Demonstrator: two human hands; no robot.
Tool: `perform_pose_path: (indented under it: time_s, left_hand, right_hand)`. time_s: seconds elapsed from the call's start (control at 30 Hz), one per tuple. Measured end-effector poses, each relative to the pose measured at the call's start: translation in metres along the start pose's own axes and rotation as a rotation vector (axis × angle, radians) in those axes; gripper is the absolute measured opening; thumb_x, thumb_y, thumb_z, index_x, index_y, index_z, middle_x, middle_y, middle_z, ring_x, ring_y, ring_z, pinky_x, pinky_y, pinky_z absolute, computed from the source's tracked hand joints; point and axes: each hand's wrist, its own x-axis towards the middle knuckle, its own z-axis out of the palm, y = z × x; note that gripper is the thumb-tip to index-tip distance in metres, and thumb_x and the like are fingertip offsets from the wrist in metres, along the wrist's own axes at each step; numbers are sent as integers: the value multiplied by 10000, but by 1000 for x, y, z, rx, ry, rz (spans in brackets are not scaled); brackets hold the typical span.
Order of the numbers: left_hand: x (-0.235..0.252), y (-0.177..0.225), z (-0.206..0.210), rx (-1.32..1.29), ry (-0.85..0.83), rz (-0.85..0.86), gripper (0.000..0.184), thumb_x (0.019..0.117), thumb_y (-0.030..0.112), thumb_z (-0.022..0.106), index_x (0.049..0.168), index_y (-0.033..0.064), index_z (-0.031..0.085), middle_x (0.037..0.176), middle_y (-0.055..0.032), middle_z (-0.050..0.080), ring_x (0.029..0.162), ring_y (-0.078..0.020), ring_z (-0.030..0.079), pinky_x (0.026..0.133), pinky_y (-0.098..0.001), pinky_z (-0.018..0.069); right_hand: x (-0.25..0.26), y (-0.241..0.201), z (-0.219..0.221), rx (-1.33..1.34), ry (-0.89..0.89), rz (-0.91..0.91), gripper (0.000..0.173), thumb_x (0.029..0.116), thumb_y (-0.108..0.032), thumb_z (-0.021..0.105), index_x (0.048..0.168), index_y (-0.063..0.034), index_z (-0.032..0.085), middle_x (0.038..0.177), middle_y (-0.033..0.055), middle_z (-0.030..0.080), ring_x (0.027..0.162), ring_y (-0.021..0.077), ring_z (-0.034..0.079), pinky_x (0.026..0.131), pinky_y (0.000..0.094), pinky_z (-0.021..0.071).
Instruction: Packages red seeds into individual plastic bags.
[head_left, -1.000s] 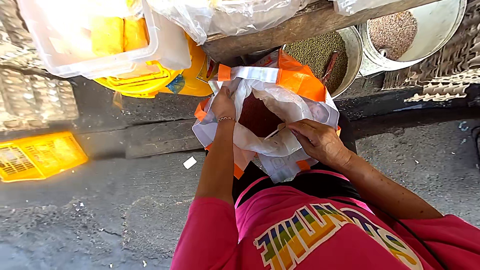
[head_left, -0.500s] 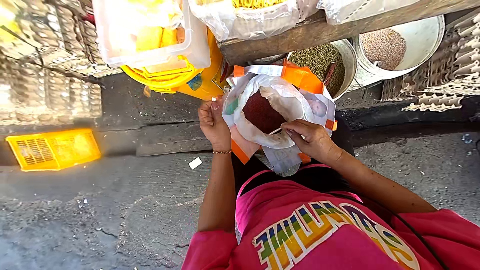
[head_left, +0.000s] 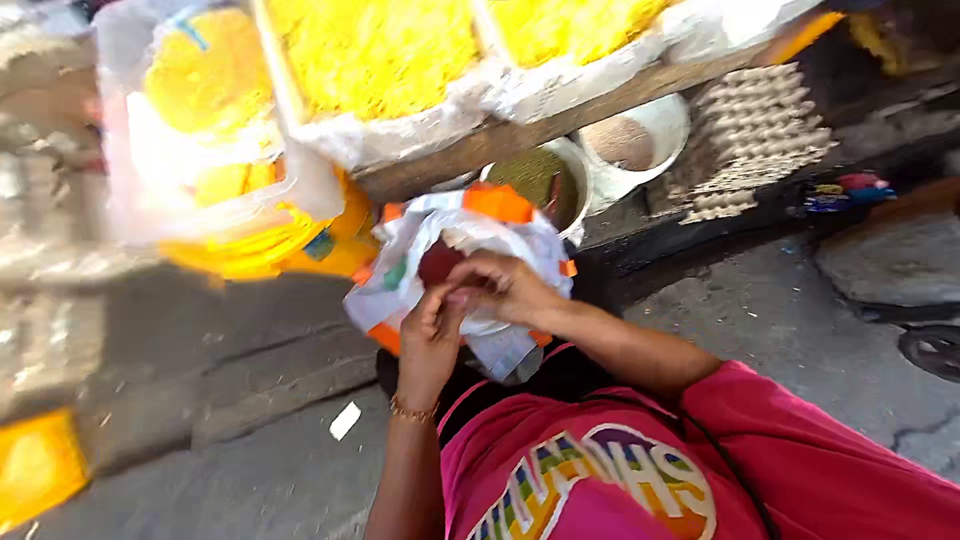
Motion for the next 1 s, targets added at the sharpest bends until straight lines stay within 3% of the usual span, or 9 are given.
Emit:
perform_pose_path:
  time_s: [0.07,0.17,0.23,0.37,0.5,0.63,0.8,0.9,1.0]
  left_hand:
    - [0,-6,9,-2,-11,15,164,1010,84,577,1087,-20,677,944,-33,714,857,-58,687,808,-254,594]
    - [-1,-1,18,-19,-26,-7,150,1007,89,574,1043,-22,666,907,-7,704,839,-20,672,792,-206,577]
    - [0,1,25,-82,-38,-1,148,1010,83,562,1068,-26,643,933,0,694,865,-21,668,812,-212,576]
    - [-2,4,40,-371,-65,-79,167,1037,53,480,1174,-22,538,1024,-35,665,951,-115,679,893,-324,593]
    - [-5,15,48,-460,-10,-144,128,1057,91,462,1105,40,570,844,17,648,738,-91,643,726,-276,581]
    - [-4,23,47,-288,29,-125,201,1079,133,429,982,77,596,704,92,572,608,-16,563,604,-189,518]
    - [-6,25,47,-236,44,-94,157,1056,122,507,1025,32,631,693,81,589,580,-1,556,552,-153,483]
    - [-7,23,44,-279,3,-108,115,1014,106,576,1073,17,615,776,38,651,656,-40,623,608,-182,535]
    - [-8,17,41,-291,0,-88,76,1018,72,559,1006,29,620,792,21,674,710,-66,653,695,-212,566]
  right_hand:
    - [-6,1,-3,-19,76,13,80,913,-30,725,979,14,730,939,104,695,842,146,679,774,322,601]
    - [-15,6,-7,-44,81,55,150,972,-113,676,984,27,729,939,122,702,864,156,676,803,327,574]
    - [-19,4,-11,-96,76,52,195,999,-153,645,994,28,720,937,129,695,877,172,667,819,341,556]
    - [-21,-4,-17,-188,145,-14,232,1001,-183,646,907,22,700,863,121,674,846,191,655,799,363,542]
    - [-23,-6,-22,-183,205,-51,293,994,-230,673,826,10,677,794,95,649,768,156,628,732,333,524]
    - [-23,-12,-34,-44,105,69,218,987,-178,679,926,30,703,867,92,672,794,103,620,745,271,517]
    - [-23,-23,-48,47,25,167,142,989,-112,666,974,27,691,850,60,661,774,61,599,736,241,505]
    - [-22,-29,-59,47,102,169,86,982,-62,668,974,23,681,822,58,644,735,76,594,705,255,515]
    - [-21,-27,-66,20,140,143,70,985,-60,664,985,4,692,795,51,649,696,82,594,661,260,517]
